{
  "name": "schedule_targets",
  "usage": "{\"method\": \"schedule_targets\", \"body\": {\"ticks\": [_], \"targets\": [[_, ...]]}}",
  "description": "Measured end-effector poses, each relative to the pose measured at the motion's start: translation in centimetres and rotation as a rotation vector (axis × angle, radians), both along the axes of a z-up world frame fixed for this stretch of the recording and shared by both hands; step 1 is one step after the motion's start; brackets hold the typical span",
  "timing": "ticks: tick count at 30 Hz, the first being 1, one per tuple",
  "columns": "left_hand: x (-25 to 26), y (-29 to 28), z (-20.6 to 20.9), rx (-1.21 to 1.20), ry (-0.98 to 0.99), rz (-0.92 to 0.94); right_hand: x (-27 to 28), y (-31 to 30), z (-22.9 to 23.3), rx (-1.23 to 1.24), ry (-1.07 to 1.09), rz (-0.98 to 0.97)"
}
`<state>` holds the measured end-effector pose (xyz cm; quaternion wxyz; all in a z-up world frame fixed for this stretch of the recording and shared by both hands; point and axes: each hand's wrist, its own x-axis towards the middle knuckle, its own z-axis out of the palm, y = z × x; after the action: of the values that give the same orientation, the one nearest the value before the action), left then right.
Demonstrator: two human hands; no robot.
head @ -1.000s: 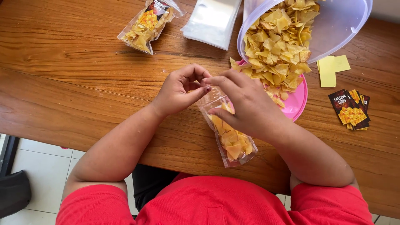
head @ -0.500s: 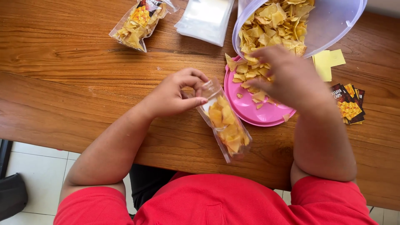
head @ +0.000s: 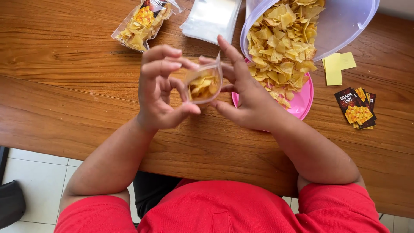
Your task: The person is manually packaging cassava chips into small plastic bags on a wooden table.
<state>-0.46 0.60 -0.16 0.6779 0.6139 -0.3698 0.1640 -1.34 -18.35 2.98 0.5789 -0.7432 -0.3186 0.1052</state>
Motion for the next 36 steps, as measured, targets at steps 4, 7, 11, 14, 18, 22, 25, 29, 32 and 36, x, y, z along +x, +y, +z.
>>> {"method": "schedule_targets", "body": {"ticks": [4,7,11,14,18,22,25,29,32,36], "targets": [[0.6,0.3,-0.5,-0.054,0.141,-0.181,-0.5,-0.1,-0.3,0.054,0.0,0.028],[0.7,0.2,-0.8,-0.032,0.281,-0.359,-0.9,-0.1,-0.5,-0.105,-0.148,-0.087],[1.8,0.6,-1.6,0.184,0.259,-0.198,-0.4,0.1,-0.2,0.193,0.006,-0.075],[2.6,0.4,-2.5,0.267,0.247,-0.264,0.3,-0.2,-0.1,0.244,0.051,0.046],[2.7,-0.3,-2.6,0.4,0.19,-0.245,2.4,-2.3,1.1,-0.008,-0.276,0.171],[2.7,-0.1,-3.4,0.262,0.389,-0.31,4.2,-8.4,2.7,-0.369,-0.214,0.034],[3.2,0.4,-4.7,0.32,0.334,-0.223,5.4,-10.7,1.7,-0.552,-0.196,-0.392],[3.1,0.5,-4.5,0.354,0.301,-0.189,7.7,-11.2,-1.8,-0.78,-0.432,-0.605],[2.9,0.5,-4.1,0.343,0.312,-0.193,8.7,-11.5,-3.9,-0.871,-0.55,-0.684],[2.6,0.3,-4.3,0.273,0.331,-0.211,9.2,-11.4,-4.7,-0.849,-0.663,-0.813]]}}
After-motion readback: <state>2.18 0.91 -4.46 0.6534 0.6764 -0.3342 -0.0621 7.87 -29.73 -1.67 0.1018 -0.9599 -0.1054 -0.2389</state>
